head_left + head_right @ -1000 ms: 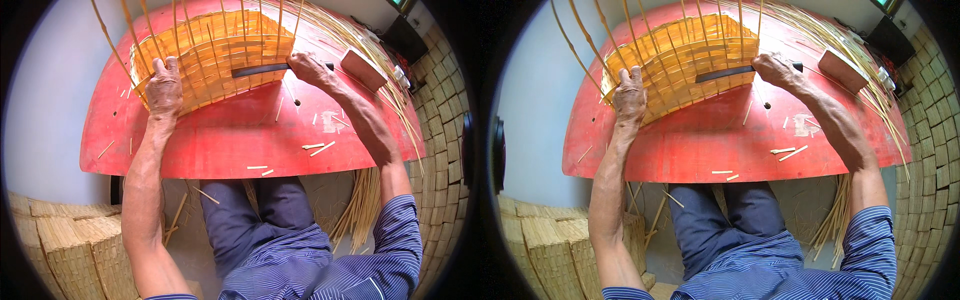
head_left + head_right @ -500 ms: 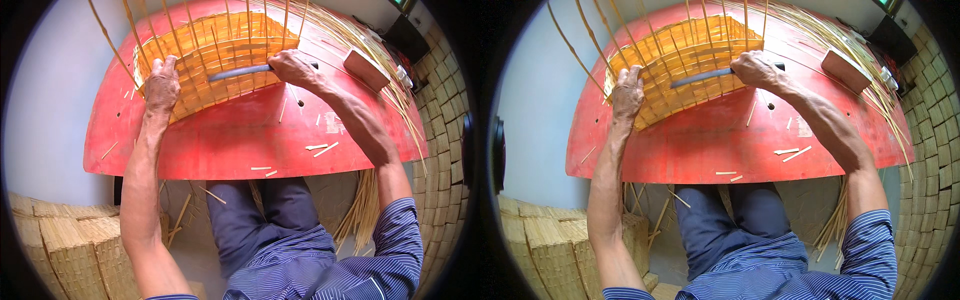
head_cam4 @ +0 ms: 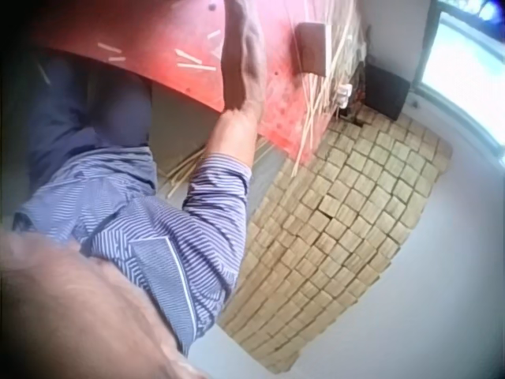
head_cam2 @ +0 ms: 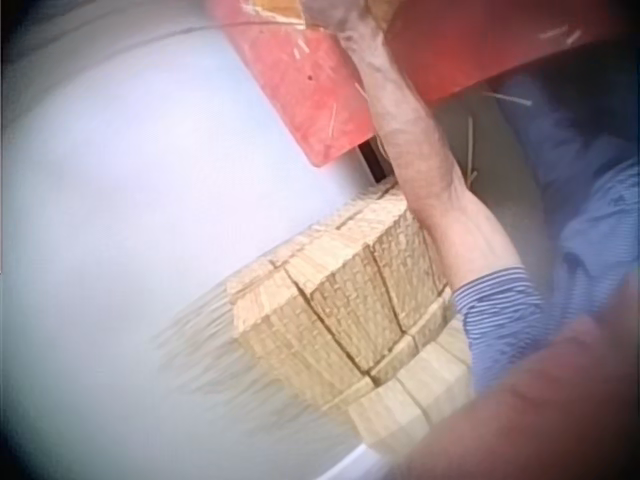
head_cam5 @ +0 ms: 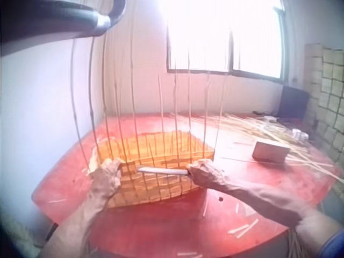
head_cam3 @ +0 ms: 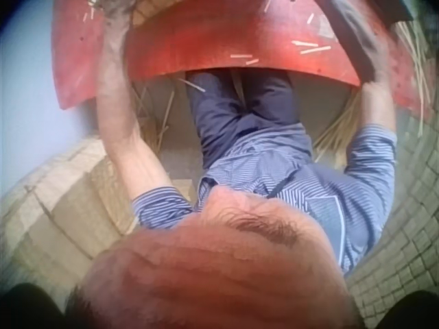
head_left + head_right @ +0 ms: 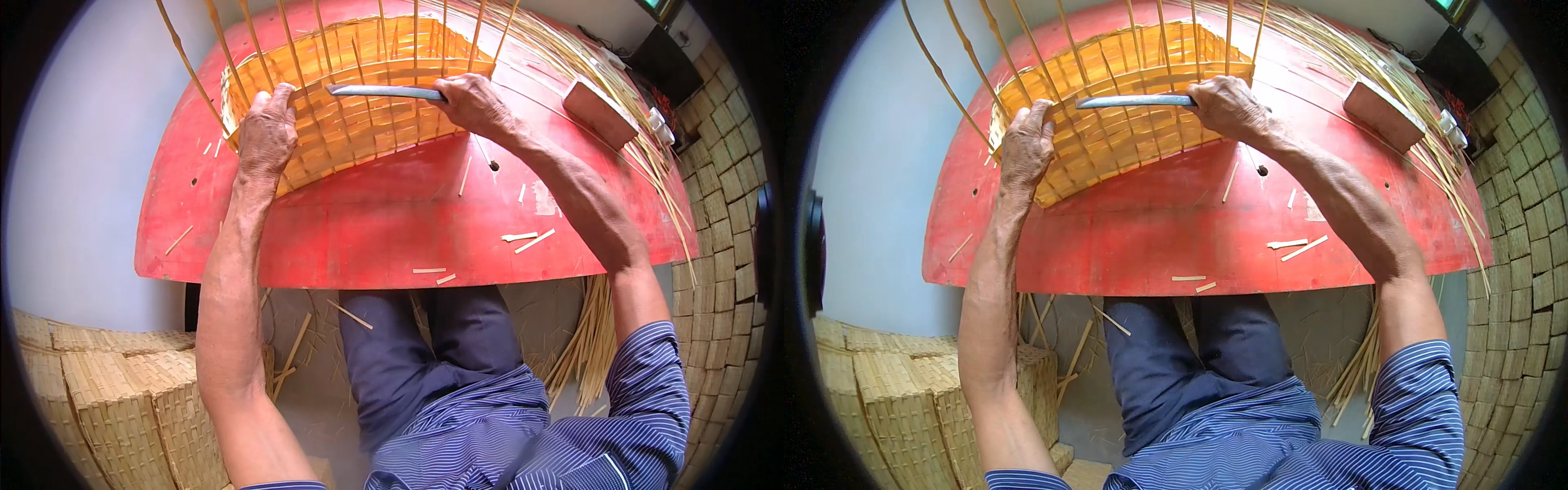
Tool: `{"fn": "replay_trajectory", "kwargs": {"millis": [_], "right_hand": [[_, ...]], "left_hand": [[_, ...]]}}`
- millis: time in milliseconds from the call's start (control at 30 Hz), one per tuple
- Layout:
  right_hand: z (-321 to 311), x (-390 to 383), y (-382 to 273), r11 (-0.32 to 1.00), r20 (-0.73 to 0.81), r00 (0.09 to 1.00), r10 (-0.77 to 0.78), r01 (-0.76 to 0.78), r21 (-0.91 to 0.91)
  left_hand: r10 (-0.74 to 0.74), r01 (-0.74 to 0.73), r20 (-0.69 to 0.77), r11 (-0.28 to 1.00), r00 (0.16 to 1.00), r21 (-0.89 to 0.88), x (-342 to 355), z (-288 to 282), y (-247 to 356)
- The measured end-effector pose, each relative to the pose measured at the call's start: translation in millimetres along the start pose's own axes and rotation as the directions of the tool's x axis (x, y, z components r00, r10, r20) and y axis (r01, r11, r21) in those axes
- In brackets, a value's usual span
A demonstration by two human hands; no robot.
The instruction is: The person weaves a rectangular bamboo basket by hand on a red workbench. They use a knife to trim excess bamboo and then begin laying out new bamboo strips to start a new basket.
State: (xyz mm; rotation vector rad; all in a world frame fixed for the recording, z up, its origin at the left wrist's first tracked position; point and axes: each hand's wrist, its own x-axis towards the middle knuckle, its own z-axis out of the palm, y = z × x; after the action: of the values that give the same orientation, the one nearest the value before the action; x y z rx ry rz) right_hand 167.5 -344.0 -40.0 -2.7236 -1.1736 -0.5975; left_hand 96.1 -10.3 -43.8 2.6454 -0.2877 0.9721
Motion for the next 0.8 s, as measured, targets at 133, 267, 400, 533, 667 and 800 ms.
{"fn": "replay_trajectory", "kwargs": {"millis": [133, 267, 400, 533, 667, 800], "right_hand": [[-5, 7, 1, 0.991, 0.13, 0.991, -0.005, 0.022, -0.135], [-17, -6, -5, 1.0, -0.002, 1.0, -0.008, 0.008, 0.001], [-28, -29, 18, 0.999, -0.121, 0.992, 0.041, -0.04, 0.013], [-20, -41, 48, 0.97, 0.068, 0.996, 0.06, -0.042, -0.24], [-34, -50, 38, 0.995, -0.025, 0.997, 0.068, -0.07, -0.076], [-39, -48, 47, 0.984, -0.125, 0.989, 0.074, -0.093, -0.154]], "left_hand": [[0.001, -0.001, 0.007, 1.0, 1.0, 0.023, -2, 0, -5], [0.0, 0.0, -0.008, 1.0, 1.0, 0.017, -1, -1, -6], [-0.029, 0.029, 0.02, 1.0, 0.999, -0.002, 2, -1, 3], [-0.021, 0.022, 0.035, 0.999, 0.999, -0.035, 2, -1, -1], [0.001, -0.001, 0.026, 1.0, 1.0, -0.004, -1, 0, -3], [-0.04, 0.047, 0.066, 0.994, 0.997, -0.097, 5, -6, 3]]}}
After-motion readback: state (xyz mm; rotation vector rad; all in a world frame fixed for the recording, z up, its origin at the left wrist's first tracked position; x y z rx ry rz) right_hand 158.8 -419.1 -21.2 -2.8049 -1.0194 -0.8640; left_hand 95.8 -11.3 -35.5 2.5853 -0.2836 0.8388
